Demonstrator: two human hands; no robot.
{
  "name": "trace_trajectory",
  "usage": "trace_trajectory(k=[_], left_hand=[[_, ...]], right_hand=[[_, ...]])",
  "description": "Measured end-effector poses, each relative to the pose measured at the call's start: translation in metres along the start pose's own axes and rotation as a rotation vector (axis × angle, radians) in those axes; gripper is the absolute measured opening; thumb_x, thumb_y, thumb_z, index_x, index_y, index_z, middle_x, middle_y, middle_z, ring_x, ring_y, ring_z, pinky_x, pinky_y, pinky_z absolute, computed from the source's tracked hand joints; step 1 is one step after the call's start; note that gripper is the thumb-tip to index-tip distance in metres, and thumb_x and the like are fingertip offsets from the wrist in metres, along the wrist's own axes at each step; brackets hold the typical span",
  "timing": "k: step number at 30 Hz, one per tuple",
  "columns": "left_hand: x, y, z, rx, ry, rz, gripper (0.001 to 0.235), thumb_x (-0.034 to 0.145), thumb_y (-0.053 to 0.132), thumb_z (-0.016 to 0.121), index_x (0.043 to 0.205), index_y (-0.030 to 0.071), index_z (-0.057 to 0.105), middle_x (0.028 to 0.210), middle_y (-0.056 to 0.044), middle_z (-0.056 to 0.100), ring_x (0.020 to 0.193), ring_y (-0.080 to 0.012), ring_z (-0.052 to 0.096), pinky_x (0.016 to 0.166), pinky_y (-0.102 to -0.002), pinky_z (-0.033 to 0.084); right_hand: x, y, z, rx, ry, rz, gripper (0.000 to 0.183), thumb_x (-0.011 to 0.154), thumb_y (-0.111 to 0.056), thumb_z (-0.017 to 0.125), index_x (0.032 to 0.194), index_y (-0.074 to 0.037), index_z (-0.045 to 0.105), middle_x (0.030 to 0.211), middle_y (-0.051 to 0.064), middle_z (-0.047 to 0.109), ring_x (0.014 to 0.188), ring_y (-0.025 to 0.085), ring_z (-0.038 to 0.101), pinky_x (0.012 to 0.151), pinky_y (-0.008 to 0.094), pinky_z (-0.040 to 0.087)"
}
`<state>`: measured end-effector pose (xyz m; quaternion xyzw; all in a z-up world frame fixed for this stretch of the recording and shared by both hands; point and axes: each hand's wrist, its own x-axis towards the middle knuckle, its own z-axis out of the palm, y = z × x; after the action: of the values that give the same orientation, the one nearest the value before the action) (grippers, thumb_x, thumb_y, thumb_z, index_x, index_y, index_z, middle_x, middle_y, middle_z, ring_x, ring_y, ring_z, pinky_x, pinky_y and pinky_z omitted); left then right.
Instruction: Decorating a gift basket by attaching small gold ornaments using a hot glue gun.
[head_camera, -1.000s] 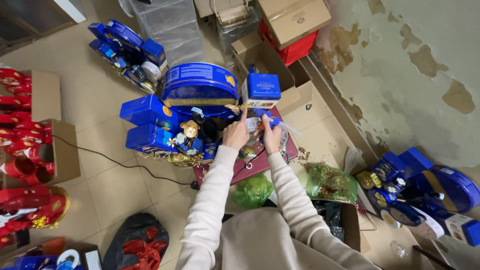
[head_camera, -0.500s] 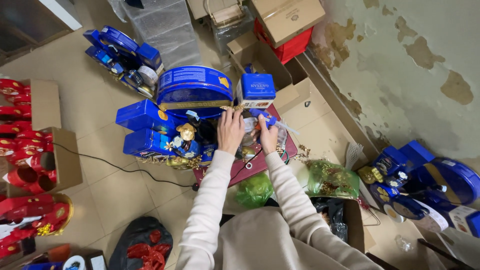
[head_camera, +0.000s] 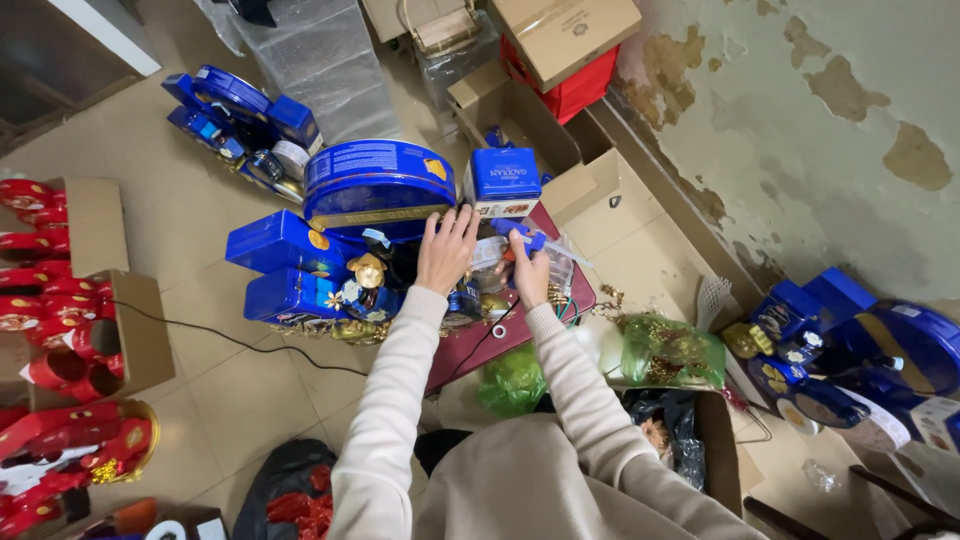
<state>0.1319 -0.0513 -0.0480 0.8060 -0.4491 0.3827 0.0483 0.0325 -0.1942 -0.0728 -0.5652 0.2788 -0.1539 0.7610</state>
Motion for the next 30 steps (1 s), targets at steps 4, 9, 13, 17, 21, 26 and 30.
trace_trajectory(k=[4,9,13,17,21,26,30], left_hand=[[-0.005,-0.002,0.010,0.000,0.007,0.054,0.030,0.099,0.018,0.053,0.122,0.006,0.066,0.123,-0.017,0.061,0.112,-0.0321,0.060,0.098,-0.048,0.045],[-0.012,0.000,0.014,0.043,-0.038,0.153,0.030,0.092,0.012,0.057,0.117,0.001,0.068,0.131,-0.018,0.059,0.116,-0.0321,0.058,0.103,-0.049,0.045],[-0.011,-0.002,0.002,0.070,-0.076,0.185,0.031,0.091,0.010,0.055,0.117,0.000,0.068,0.132,-0.017,0.058,0.119,-0.0307,0.057,0.108,-0.050,0.044],[-0.013,-0.004,-0.004,0.092,-0.154,0.185,0.045,0.091,0.017,0.061,0.132,-0.001,0.062,0.144,-0.016,0.053,0.131,-0.0312,0.052,0.119,-0.053,0.036],[-0.014,-0.001,-0.012,0.077,-0.199,0.152,0.058,0.091,0.018,0.057,0.147,0.002,0.051,0.153,-0.013,0.048,0.141,-0.0305,0.046,0.126,-0.053,0.029],[-0.019,-0.005,-0.006,0.059,-0.209,0.149,0.051,0.095,0.021,0.053,0.143,0.003,0.056,0.154,-0.010,0.048,0.142,-0.0306,0.044,0.127,-0.055,0.026],[-0.020,-0.005,-0.003,0.058,-0.212,0.158,0.046,0.098,0.023,0.050,0.138,0.003,0.060,0.156,-0.009,0.047,0.145,-0.0319,0.042,0.127,-0.056,0.024]], right_hand=[[0.003,0.009,-0.003,0.021,-0.001,0.015,0.045,0.102,-0.042,0.063,0.085,-0.001,0.066,0.057,0.018,0.067,0.036,0.020,0.062,0.031,0.028,0.047],[-0.013,-0.018,0.004,0.033,-0.004,0.014,0.043,0.102,-0.040,0.062,0.085,0.000,0.065,0.057,0.018,0.067,0.036,0.019,0.062,0.032,0.028,0.048],[-0.002,-0.006,0.001,0.046,-0.004,0.018,0.044,0.102,-0.041,0.062,0.086,-0.001,0.066,0.057,0.017,0.067,0.036,0.018,0.062,0.031,0.027,0.048],[0.003,0.005,-0.001,0.023,-0.018,-0.002,0.043,0.103,-0.040,0.061,0.084,-0.002,0.066,0.057,0.017,0.067,0.036,0.019,0.062,0.033,0.027,0.047],[0.004,0.009,-0.002,0.016,-0.018,-0.006,0.043,0.104,-0.039,0.060,0.084,-0.002,0.066,0.057,0.017,0.067,0.036,0.019,0.062,0.034,0.027,0.047],[0.002,0.009,-0.004,0.019,-0.018,0.013,0.043,0.104,-0.040,0.060,0.084,-0.002,0.066,0.057,0.017,0.068,0.037,0.019,0.063,0.035,0.028,0.049],[-0.001,0.005,-0.003,0.010,-0.022,0.009,0.044,0.104,-0.041,0.060,0.084,-0.002,0.066,0.058,0.018,0.068,0.038,0.019,0.063,0.034,0.027,0.049]])
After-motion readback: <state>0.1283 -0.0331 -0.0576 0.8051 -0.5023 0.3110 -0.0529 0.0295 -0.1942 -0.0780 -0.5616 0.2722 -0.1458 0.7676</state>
